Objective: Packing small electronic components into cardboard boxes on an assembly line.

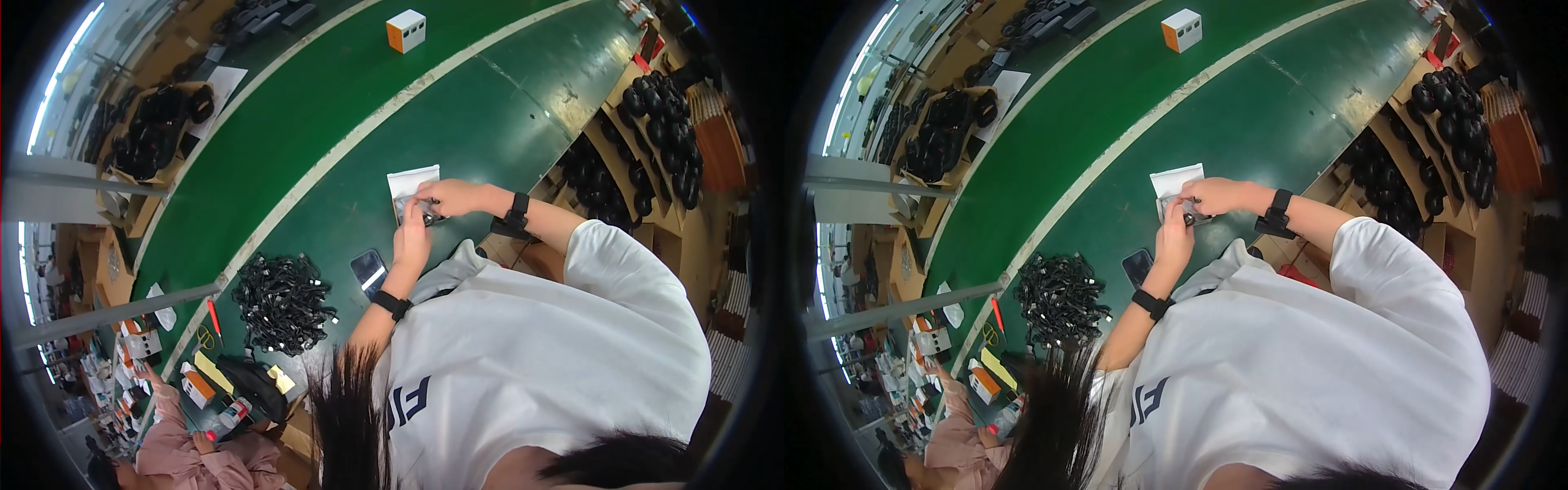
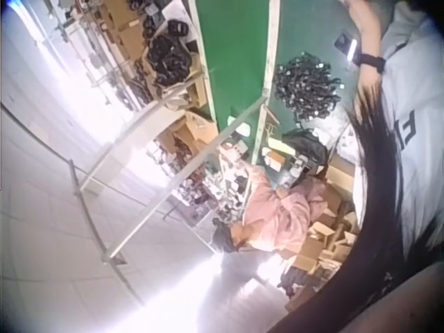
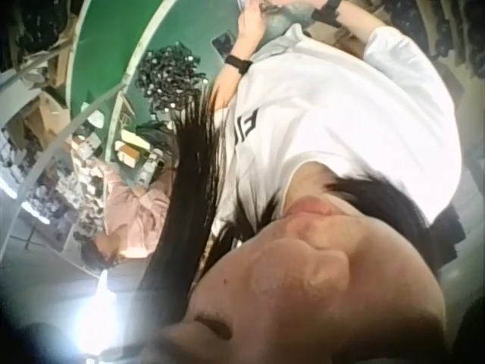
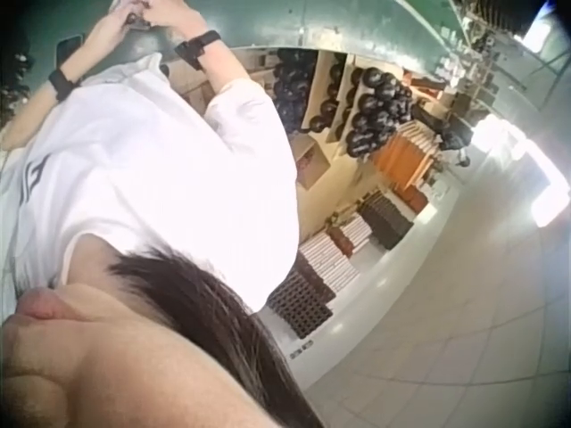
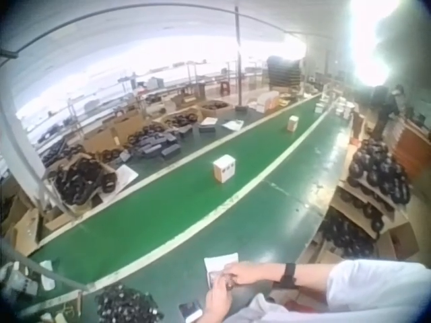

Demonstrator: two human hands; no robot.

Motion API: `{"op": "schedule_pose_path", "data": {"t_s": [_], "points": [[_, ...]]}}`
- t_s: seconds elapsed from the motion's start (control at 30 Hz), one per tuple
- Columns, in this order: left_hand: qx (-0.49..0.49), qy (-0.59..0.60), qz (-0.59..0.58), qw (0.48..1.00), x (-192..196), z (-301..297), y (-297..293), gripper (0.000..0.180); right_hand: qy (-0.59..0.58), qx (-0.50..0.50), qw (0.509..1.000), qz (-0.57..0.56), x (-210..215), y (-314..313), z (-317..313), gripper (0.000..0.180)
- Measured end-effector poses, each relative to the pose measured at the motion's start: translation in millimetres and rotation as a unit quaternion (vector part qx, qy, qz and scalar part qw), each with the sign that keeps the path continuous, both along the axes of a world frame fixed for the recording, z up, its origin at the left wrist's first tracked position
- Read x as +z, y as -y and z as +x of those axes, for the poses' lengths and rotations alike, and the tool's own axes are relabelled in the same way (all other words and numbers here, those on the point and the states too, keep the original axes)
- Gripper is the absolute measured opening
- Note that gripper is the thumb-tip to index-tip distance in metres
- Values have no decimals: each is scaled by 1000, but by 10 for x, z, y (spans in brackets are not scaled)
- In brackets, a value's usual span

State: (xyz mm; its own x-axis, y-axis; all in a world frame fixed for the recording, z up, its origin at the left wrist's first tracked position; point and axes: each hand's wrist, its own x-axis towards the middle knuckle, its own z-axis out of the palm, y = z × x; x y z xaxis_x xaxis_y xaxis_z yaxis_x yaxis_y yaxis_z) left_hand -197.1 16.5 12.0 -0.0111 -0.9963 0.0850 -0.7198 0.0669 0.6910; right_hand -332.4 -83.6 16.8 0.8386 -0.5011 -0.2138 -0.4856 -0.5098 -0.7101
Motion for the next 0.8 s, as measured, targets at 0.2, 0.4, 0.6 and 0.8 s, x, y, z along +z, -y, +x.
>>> {"op": "schedule_pose_path", "data": {"t_s": [0.2,0.4,0.6,0.8], "points": [[-17,21,-46,999,-104,52,113,18,88,-104,990,41,131,-86,97,37],[26,10,-7,1000,-150,42,152,16,-7,-176,984,-13,461,-175,132,36],[104,-72,-83,988,-62,-7,202,6,26,-153,987,30,188,-66,120,32],[130,-80,-59,987,-143,20,189,7,148,-133,979,54,219,-43,196,24]]}}
